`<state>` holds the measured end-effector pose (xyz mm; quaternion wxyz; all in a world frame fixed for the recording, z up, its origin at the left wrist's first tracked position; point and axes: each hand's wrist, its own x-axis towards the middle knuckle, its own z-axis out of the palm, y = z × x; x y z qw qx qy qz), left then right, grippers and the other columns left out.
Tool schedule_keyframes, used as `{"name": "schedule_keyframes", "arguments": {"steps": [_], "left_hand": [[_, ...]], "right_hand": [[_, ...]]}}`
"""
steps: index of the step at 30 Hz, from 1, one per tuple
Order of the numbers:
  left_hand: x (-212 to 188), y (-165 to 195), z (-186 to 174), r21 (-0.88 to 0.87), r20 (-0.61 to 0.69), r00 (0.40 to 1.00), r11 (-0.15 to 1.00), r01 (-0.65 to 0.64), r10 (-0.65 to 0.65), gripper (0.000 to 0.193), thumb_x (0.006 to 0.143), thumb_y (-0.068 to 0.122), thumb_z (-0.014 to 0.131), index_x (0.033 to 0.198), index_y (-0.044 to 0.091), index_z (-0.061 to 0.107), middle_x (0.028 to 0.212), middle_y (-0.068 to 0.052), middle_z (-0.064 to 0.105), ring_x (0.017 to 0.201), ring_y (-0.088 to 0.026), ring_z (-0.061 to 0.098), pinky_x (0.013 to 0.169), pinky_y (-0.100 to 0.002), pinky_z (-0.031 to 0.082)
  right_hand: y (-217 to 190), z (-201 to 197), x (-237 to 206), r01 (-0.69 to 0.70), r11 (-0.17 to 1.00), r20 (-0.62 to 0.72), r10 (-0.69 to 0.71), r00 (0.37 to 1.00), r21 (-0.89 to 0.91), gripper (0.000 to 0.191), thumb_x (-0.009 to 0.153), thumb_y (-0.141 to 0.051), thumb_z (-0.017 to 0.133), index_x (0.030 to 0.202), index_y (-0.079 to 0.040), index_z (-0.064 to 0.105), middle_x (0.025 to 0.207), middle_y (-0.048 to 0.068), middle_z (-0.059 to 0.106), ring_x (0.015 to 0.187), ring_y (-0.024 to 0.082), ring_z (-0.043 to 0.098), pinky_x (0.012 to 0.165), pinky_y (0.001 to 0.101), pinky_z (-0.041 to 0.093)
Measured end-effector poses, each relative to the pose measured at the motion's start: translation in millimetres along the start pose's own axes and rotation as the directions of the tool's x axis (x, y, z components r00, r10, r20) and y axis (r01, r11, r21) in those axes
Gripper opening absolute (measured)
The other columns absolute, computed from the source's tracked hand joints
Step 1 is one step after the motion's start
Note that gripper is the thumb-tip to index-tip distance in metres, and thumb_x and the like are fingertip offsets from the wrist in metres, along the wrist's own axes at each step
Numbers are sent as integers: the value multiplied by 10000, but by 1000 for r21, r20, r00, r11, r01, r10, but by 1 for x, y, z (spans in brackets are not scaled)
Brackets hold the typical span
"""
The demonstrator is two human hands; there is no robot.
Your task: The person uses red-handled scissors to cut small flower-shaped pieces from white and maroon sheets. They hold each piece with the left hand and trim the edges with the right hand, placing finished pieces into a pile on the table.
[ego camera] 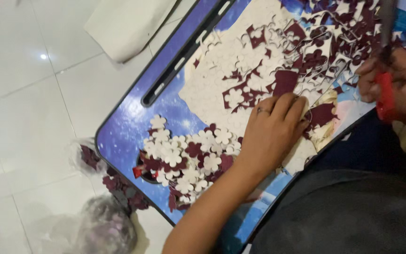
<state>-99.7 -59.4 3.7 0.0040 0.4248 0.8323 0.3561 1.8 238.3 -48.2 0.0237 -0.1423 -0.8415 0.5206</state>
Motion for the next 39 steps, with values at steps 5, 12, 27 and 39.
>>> {"name": "schedule_keyframes", "arguments": {"steps": [5, 12, 27, 39], "left_hand": [[-1, 1, -6, -19, 13, 1000, 1000, 15, -15, 422, 944, 209, 747, 1325, 81, 619, 1313, -82, 618, 1193, -288, 583, 1061, -425, 488], [9, -10, -13, -51, 87, 993, 996, -74, 78, 437, 917, 193, 767, 1300, 39, 623, 1274, -119, 632, 1182, -307, 591, 1035, -434, 496], [-6, -15, -11, 145, 77, 997, 989, -28, 17, 360, 780, 101, 817, 1088, 10, 653, 1076, -129, 676, 1058, -345, 648, 962, -456, 557], [6, 4, -7, 279, -308, 947, 944, 177, -86, 420, 883, 15, 736, 1297, 40, 679, 1337, -121, 654, 1259, -315, 610, 1106, -462, 508]], "right_hand": [[7, 9, 7, 20, 988, 61, -29, 998, 152, 388, 885, -26, 686, 1248, 54, 576, 793, 104, 611, 705, 152, 601, 647, 315, 499], [21, 20, 11, 331, 924, 68, -349, 935, 192, 450, 767, -82, 777, 1176, 32, 627, 1004, 85, 690, 836, 145, 670, 711, 276, 549], [-36, 5, 31, 108, 961, 539, -234, 809, 256, 294, 664, -265, 797, 800, -98, 597, 678, 10, 605, 564, 172, 613, 508, 342, 465], [6, 4, 24, 36, 966, 460, -154, 874, 255, 478, 676, -87, 741, 1131, 15, 638, 755, 49, 622, 627, 133, 589, 537, 294, 500]]}}
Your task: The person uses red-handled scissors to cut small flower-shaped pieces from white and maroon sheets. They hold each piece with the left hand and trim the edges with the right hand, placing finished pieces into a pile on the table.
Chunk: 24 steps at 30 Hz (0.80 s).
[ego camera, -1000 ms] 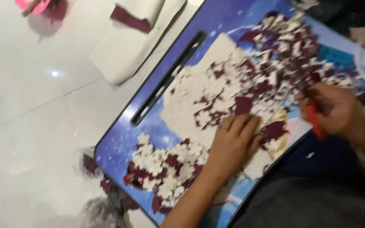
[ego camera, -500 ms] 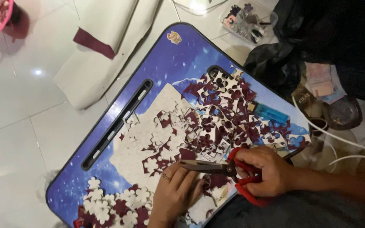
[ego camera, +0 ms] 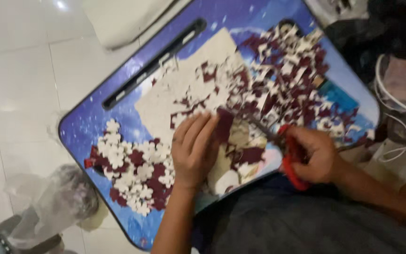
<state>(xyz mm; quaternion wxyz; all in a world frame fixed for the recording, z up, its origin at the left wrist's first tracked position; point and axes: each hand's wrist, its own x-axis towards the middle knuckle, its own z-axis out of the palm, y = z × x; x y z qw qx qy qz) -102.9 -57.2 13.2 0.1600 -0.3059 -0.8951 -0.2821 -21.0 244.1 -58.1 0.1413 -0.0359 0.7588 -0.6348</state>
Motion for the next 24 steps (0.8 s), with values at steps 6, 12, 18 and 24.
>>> {"name": "schedule_keyframes", "arguments": {"steps": [6, 12, 18, 24], "left_hand": [[0, 41, 3, 26, 121, 980, 988, 154, -156, 406, 976, 131, 787, 1355, 56, 663, 1461, -120, 601, 1412, -330, 514, 1223, -479, 421], [-7, 63, 17, -81, 165, 978, 986, 145, -130, 463, 843, 213, 823, 1252, 47, 684, 1445, -171, 567, 1393, -394, 481, 1166, -539, 390], [-5, 65, 18, -246, 183, 960, 936, 252, -210, 216, 882, 133, 813, 1073, 89, 724, 1305, -86, 678, 1289, -308, 590, 1097, -426, 502], [-2, 55, 1, -485, 23, 856, 743, 461, -516, 132, 965, 90, 754, 1092, 76, 720, 1186, -56, 750, 947, -139, 746, 771, -246, 585]], "right_hand": [[-1, 3, -4, 126, 925, -155, -74, 985, 358, 352, 928, -13, 702, 1259, 38, 592, 919, 62, 665, 770, 104, 644, 684, 250, 528], [-10, -2, 9, 180, 971, -102, -165, 981, 160, 377, 915, -39, 641, 1281, 46, 600, 913, 38, 674, 806, 88, 662, 742, 254, 560], [-14, -1, 7, 129, 982, -104, -115, 988, 140, 350, 903, -8, 679, 1243, 52, 622, 895, 47, 668, 780, 68, 664, 722, 242, 579], [-7, -3, 9, -112, 929, -78, 148, 986, 354, 428, 931, -206, 737, 1234, 66, 603, 797, 35, 563, 647, 96, 537, 539, 242, 435]]}}
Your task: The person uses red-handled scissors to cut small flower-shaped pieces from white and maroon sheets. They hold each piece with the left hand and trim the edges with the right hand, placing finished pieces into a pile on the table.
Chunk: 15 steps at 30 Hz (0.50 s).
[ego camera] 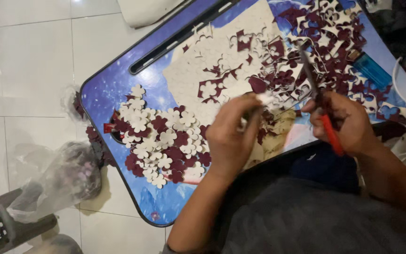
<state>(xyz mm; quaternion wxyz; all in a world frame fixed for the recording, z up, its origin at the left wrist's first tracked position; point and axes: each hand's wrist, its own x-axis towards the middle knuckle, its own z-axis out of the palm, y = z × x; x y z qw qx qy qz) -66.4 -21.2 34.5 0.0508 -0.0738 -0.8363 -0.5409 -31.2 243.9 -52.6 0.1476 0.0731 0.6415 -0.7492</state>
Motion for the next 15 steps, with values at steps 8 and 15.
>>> {"name": "schedule_keyframes", "arguments": {"steps": [8, 15], "left_hand": [[9, -3, 2, -674, -119, 990, 738, -21, -80, 86, 1073, -48, 683, 1157, -39, 691, 1213, -123, 715, 1059, -117, 683, 959, -236, 571], [-20, 20, -4, -779, -241, 935, 626, -28, -259, 510, 904, -14, 718, 1374, 38, 528, 1403, -28, 623, 936, -34, 624, 811, -188, 550]], "right_hand": [[-21, 37, -27, 101, 994, 353, -79, 932, -45, 863, 840, -710, 699, 1279, 23, 578, 894, 68, 600, 788, 160, 623, 714, 320, 538], [-62, 59, -42, 29, 966, 546, 119, 830, -255, 1218, 721, -893, 603, 1527, -3, 397, 1173, 118, 532, 1006, 203, 575, 889, 362, 486]]}}
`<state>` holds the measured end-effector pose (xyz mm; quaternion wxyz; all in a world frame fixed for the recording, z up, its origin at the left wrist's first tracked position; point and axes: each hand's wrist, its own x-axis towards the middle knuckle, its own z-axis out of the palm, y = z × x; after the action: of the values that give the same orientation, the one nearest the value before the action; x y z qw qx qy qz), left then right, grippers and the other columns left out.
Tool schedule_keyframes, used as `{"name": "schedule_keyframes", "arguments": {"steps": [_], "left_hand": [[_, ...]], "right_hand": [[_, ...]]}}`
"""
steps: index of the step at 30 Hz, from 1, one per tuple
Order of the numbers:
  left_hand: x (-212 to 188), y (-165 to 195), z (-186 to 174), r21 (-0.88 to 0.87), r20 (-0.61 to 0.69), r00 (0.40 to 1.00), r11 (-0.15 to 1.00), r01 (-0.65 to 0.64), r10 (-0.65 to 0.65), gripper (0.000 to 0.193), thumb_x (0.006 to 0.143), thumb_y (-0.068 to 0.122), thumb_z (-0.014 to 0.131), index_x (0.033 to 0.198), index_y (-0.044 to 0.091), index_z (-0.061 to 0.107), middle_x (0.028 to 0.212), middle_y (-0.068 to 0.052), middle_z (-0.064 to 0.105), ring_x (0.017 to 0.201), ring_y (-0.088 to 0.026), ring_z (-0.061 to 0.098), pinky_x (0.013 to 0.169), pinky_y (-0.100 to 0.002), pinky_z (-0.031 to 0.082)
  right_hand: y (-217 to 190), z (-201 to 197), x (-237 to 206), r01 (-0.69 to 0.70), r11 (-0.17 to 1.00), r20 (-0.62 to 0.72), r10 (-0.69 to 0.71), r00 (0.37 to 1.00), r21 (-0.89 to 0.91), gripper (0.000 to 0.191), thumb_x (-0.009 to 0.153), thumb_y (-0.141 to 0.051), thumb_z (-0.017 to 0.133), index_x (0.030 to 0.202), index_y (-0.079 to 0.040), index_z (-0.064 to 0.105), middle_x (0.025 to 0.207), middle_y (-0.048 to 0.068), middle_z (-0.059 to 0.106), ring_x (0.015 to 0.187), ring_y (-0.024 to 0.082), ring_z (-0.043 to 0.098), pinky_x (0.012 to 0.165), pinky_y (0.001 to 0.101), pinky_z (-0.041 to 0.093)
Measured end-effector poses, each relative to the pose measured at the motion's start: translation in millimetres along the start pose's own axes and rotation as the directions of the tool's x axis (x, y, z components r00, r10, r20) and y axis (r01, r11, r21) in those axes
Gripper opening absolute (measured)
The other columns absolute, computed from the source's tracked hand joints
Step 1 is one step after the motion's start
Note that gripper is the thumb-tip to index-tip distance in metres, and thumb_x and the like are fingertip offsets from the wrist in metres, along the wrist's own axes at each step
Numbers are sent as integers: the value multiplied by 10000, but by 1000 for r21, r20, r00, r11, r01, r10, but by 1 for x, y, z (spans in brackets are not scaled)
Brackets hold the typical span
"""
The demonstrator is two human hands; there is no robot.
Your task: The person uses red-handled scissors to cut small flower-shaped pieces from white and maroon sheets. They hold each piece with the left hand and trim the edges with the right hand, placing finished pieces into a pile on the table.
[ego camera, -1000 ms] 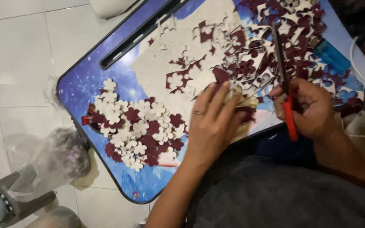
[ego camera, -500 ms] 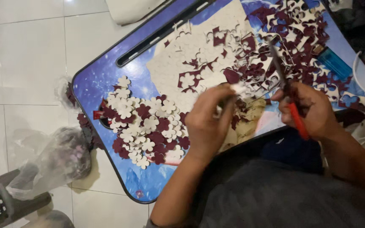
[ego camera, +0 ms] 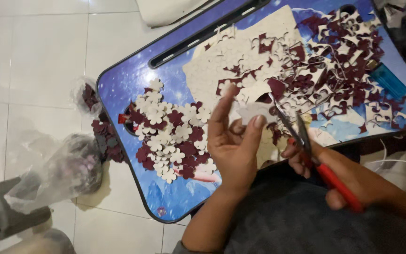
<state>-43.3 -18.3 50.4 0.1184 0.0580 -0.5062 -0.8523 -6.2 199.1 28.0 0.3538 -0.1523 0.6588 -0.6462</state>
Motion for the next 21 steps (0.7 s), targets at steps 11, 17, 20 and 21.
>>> {"name": "schedule_keyframes", "arguments": {"steps": [11, 17, 20, 21], "left_hand": [[-38, -11, -13, -108, -18, 970, 965, 240, -243, 220, 994, 1, 731, 1154, -2, 580, 1033, -101, 704, 892, -89, 663, 763, -230, 565], [-41, -11, -14, -153, -10, 952, 942, 300, -305, 283, 1017, 12, 692, 1228, -2, 504, 1057, -143, 724, 937, -128, 693, 813, -257, 580], [-38, -9, -12, -135, 17, 962, 953, 272, -272, 420, 1048, 34, 643, 1412, 1, 436, 1125, -173, 721, 981, -130, 693, 863, -261, 577], [-37, -8, -11, -120, 34, 967, 960, 254, -251, 479, 1063, 43, 626, 1490, 4, 411, 1149, -185, 718, 990, -126, 687, 877, -261, 573]], "right_hand": [[1, 20, 5, -73, 996, -10, 74, 997, 42, 1256, 686, -917, 587, 1531, -9, 388, 1168, 116, 554, 1003, 206, 604, 897, 372, 502], [-1, 20, 10, 5, 1000, -46, -3, 999, 28, 1229, 709, -908, 597, 1512, 5, 417, 1125, 100, 594, 1028, 203, 593, 914, 365, 484], [-3, 18, 12, -3, 999, -47, 1, 999, -48, 1216, 704, -887, 630, 1508, -3, 402, 1117, 97, 570, 993, 197, 603, 890, 360, 503], [-3, 17, 13, -11, 996, -47, 7, 999, -88, 1214, 699, -880, 643, 1506, -9, 390, 1119, 95, 558, 978, 193, 608, 879, 358, 513]]}}
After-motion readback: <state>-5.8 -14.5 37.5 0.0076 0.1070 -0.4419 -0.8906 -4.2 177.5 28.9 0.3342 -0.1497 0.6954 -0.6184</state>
